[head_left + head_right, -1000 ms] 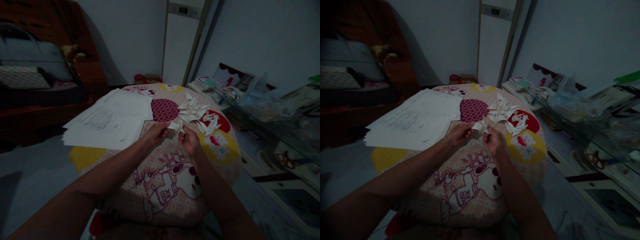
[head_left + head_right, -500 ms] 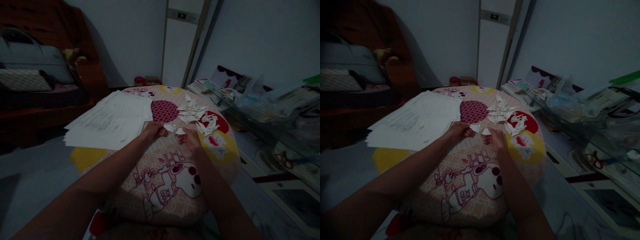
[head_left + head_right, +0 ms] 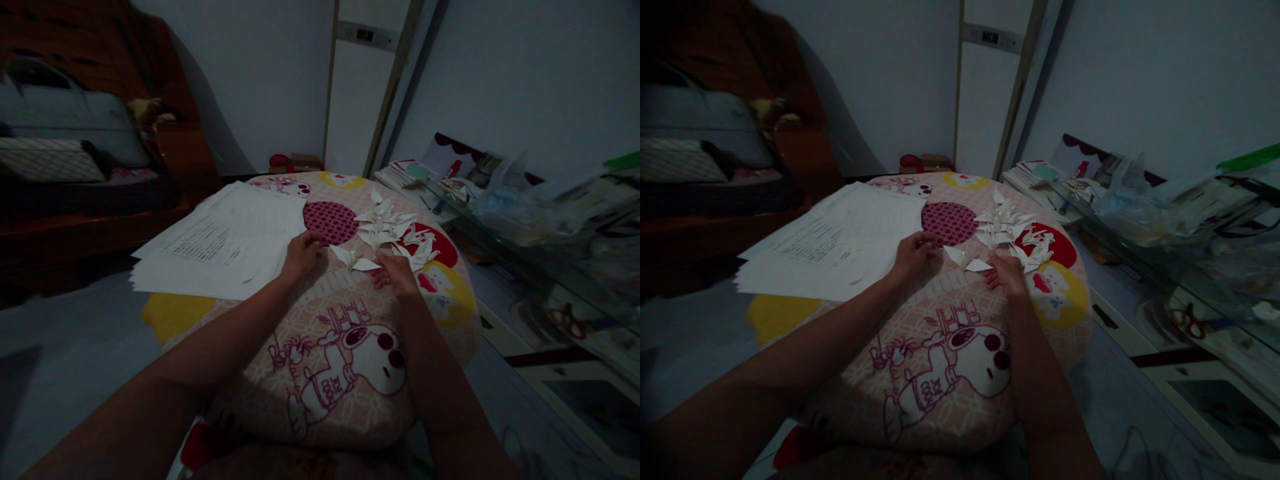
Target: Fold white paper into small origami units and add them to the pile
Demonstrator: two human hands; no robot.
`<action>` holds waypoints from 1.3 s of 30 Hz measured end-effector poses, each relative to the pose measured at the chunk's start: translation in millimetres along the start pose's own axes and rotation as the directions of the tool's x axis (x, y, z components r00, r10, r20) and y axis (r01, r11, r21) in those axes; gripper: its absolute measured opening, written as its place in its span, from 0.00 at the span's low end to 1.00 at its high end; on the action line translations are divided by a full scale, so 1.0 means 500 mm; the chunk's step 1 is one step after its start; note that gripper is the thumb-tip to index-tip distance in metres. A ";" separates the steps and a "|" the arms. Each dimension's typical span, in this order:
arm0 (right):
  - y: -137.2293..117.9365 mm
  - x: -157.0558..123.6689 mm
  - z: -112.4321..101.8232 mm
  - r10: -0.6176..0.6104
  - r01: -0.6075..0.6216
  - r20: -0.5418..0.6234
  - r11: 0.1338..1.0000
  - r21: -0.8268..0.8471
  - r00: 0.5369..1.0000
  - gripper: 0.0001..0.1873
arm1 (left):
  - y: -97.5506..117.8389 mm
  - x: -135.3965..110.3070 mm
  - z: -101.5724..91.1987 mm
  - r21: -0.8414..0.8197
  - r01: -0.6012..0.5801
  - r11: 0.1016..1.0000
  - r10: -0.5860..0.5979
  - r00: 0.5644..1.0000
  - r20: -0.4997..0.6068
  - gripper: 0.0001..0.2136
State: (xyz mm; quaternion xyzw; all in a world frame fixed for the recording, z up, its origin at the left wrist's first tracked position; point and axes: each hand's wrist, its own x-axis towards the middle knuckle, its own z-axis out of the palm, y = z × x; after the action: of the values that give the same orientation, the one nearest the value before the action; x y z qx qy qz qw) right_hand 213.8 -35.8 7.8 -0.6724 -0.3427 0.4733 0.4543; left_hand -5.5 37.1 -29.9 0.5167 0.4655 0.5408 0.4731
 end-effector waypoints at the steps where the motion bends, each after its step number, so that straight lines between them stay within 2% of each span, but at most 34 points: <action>1: 0.001 0.000 0.000 -0.014 0.014 0.008 1.000 -0.010 1.000 0.16 | -0.001 -0.001 0.000 0.052 -0.079 0.995 0.078 0.997 0.020 0.11; 3: 0.003 0.000 0.000 -0.030 0.030 0.014 0.999 -0.028 0.999 0.14 | 0.001 -0.006 -0.003 0.189 -0.215 0.958 0.201 0.975 0.090 0.12; 5: 0.007 0.002 0.001 -0.035 0.035 0.013 0.999 -0.036 0.999 0.14 | 0.003 -0.012 -0.006 0.324 -0.308 0.895 0.266 0.949 0.168 0.14; 12: 0.003 0.000 -0.002 -0.064 0.065 0.025 0.997 -0.028 0.998 0.13 | -0.002 -0.017 -0.002 0.558 -0.449 0.698 0.337 0.893 0.298 0.19; 16: -0.002 -0.005 -0.006 -0.093 0.092 0.051 0.996 0.012 0.994 0.16 | -0.002 -0.016 0.000 0.562 -0.514 0.648 0.360 0.857 0.369 0.19; 21: 0.001 -0.007 0.000 -0.134 0.132 0.110 0.991 0.022 0.985 0.13 | 0.000 -0.015 0.003 0.533 -0.532 0.658 0.356 0.843 0.403 0.19; 26: 0.008 -0.008 0.029 -0.228 0.228 0.045 0.974 0.004 0.973 0.19 | 0.002 -0.016 0.008 0.514 -0.503 0.695 0.320 0.856 0.405 0.17; 28: 0.011 -0.008 0.040 -0.245 0.245 0.021 0.969 0.001 0.969 0.16 | 0.003 -0.017 0.009 0.507 -0.514 0.692 0.319 0.847 0.425 0.16; 31: 0.018 -0.003 0.047 -0.233 0.233 -0.018 0.973 -0.002 0.972 0.08 | 0.005 -0.019 0.009 0.500 -0.552 0.668 0.322 0.819 0.475 0.13; 34: 0.027 0.006 0.039 -0.193 0.191 -0.035 0.981 -0.040 0.981 0.04 | 0.002 -0.021 0.008 0.498 -0.591 0.635 0.313 0.786 0.533 0.12; 39: 0.035 0.014 0.017 -0.173 0.171 -0.011 0.981 -0.092 0.985 0.11 | -0.008 -0.025 0.012 0.474 -0.623 0.622 0.318 0.754 0.574 0.10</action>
State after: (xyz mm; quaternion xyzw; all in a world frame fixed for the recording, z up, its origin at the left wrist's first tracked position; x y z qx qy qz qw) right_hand 208.4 -33.0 -11.9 -0.6645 -0.4163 0.4099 0.4659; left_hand 0.9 25.0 -35.1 0.8586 0.3450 0.3252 0.1950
